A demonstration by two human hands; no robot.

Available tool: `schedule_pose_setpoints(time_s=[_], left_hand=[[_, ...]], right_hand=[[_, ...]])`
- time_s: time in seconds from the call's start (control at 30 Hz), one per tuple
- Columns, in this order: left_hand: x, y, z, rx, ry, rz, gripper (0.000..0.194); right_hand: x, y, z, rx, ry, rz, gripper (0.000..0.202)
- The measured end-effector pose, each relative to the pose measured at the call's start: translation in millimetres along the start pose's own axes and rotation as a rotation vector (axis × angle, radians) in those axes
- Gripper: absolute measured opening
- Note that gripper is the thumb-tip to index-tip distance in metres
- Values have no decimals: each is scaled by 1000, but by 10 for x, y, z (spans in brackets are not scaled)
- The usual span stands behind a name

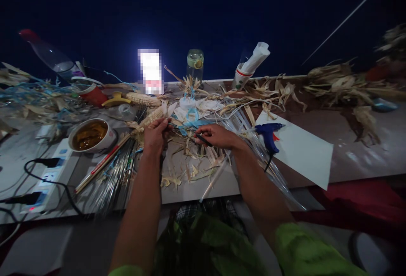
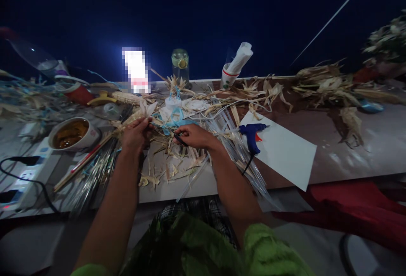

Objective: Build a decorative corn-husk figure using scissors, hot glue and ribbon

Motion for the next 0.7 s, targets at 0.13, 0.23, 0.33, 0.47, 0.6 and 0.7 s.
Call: schedule_pose_setpoints(time_s=[0.13,0.23,0.33,0.47,0.6,0.7], left_hand=[[-2,1,0,-3,-7,1,31],[-3,-1,-10,1,14,-2,31],[-6,-5,1,-5,18,-8,30],[1,-1,7,2,-16,5,28],[-16,6,0,-2,4,-7,26],[-26,12,-7,-8,27,-12,26]], right_hand=[[2,-10,12,-10,29,33,28],[-17,-29,9,-4,44,46,28],[-42,-45,10,-3,33,39,30],[-62,-67,19,-7,13,55,27],[-106,-91,30,-11,5,57,23],[-122,-95,23,-5,-23,46,21]])
Point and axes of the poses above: each hand's wrist, its own y-axis away from the middle knuckle, its own z-axis out of the back of the hand, x = y × z, the point moved 10 cm from there along -y, towards the middle knuckle, and after that the axes turned 6 degrees about -z, right-handed, at the moved point
